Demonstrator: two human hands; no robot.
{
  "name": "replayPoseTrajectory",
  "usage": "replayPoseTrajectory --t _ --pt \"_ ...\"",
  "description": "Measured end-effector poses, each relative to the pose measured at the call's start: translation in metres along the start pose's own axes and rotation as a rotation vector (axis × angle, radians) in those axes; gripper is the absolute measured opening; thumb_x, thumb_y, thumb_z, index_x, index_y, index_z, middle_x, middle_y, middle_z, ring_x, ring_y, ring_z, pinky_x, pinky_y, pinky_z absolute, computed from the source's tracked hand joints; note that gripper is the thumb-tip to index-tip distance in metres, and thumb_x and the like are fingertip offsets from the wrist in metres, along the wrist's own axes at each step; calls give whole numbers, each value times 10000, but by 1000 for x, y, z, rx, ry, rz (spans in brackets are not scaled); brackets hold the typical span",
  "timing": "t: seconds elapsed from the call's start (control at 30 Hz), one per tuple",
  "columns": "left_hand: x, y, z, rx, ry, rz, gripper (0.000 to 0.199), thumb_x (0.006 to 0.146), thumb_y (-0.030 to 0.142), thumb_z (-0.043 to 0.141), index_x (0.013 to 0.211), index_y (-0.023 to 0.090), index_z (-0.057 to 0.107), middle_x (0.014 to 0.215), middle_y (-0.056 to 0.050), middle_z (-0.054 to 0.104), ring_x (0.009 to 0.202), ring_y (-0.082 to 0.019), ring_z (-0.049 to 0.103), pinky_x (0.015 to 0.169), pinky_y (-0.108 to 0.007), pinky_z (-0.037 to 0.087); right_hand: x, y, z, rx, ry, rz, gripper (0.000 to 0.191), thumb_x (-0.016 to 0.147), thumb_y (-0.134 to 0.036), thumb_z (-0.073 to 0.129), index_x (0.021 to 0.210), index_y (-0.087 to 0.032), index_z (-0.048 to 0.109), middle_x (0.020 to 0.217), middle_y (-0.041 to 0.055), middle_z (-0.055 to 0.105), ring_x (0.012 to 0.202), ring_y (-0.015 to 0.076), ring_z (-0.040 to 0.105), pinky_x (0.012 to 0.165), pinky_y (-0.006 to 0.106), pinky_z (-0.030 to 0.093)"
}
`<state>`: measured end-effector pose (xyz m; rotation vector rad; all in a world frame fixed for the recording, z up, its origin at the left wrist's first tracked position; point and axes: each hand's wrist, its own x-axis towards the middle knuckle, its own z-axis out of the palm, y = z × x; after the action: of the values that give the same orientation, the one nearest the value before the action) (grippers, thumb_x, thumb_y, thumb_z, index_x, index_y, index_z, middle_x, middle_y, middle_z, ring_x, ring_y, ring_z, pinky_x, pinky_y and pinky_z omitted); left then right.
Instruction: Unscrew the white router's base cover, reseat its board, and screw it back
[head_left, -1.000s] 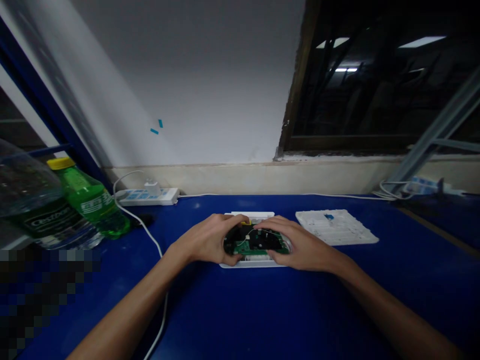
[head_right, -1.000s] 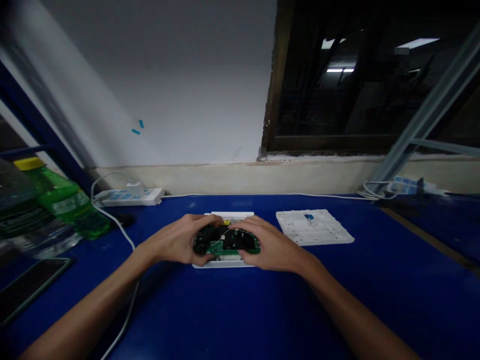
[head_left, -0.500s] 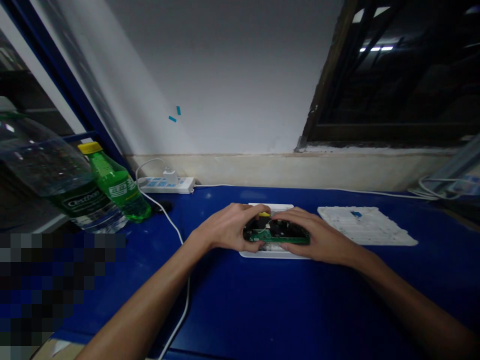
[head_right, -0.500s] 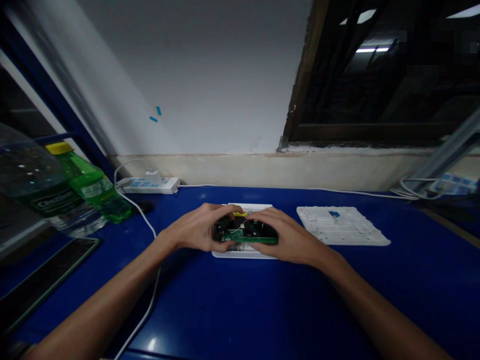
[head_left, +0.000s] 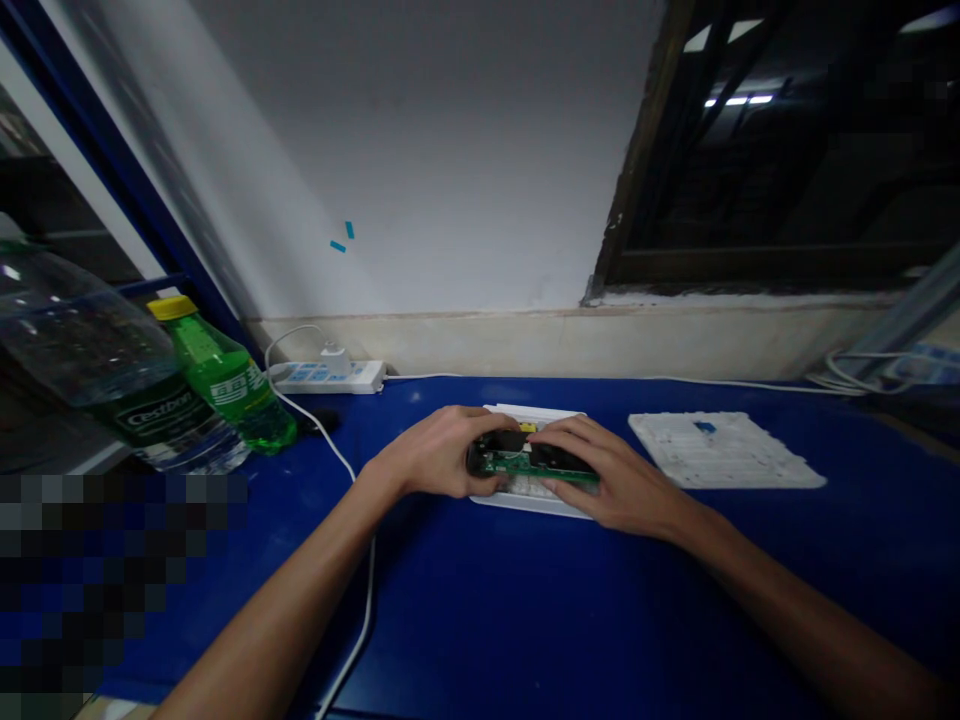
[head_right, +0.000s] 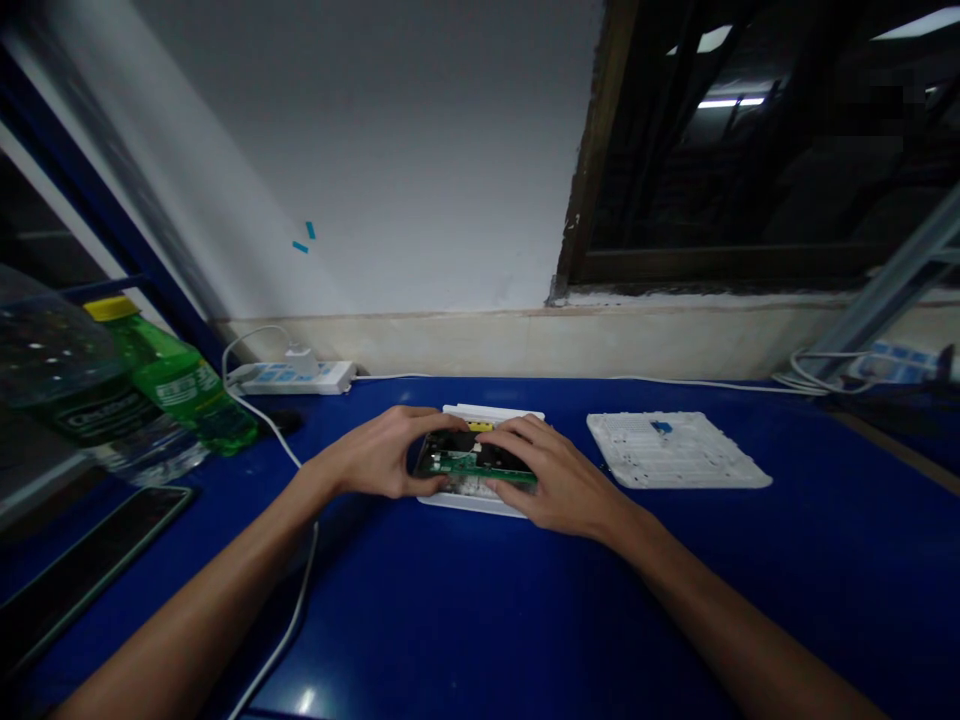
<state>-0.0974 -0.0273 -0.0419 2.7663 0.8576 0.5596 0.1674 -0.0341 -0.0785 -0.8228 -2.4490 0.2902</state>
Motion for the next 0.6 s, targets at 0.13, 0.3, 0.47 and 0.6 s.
replayPoseTrajectory --t 0.13,0.3,0.47,0.6 --pt "1 -2 3 70 -24 -10 554 771 158 621 1321 191 560 1107 -88 702 954 -229 685 838 -343 531 -1 4 3 53 79 37 404 894 -282 631 1288 -267 545 1239 81 625 1147 244 584 984 433 491" --pt "2 -4 8 193 0 88 385 856 70 533 1214 167 640 1083 -99 714 978 -224 689 842 -345 541 -3 5 -1 63 59 42 507 840 -324 690 1321 -285 534 1277 80 611 1188 274 559 1004 473 481" --pt "4 3 0 302 170 231 257 970 107 503 1195 135 625 1169 -99 694 1112 -225 641 954 -384 511 -7 12 -13 61 55 85 679 788 -394 737 1406 -294 475 1354 97 566 1249 310 520 1032 511 461" --pt "6 14 -2 429 291 361 223 1011 122 466 1188 126 601 1200 -106 684 1205 -209 586 1065 -441 440 -11 18 -15 55 2 93 909 745 -432 769 1519 -315 308 1499 94 443 1346 324 447 1104 536 400"
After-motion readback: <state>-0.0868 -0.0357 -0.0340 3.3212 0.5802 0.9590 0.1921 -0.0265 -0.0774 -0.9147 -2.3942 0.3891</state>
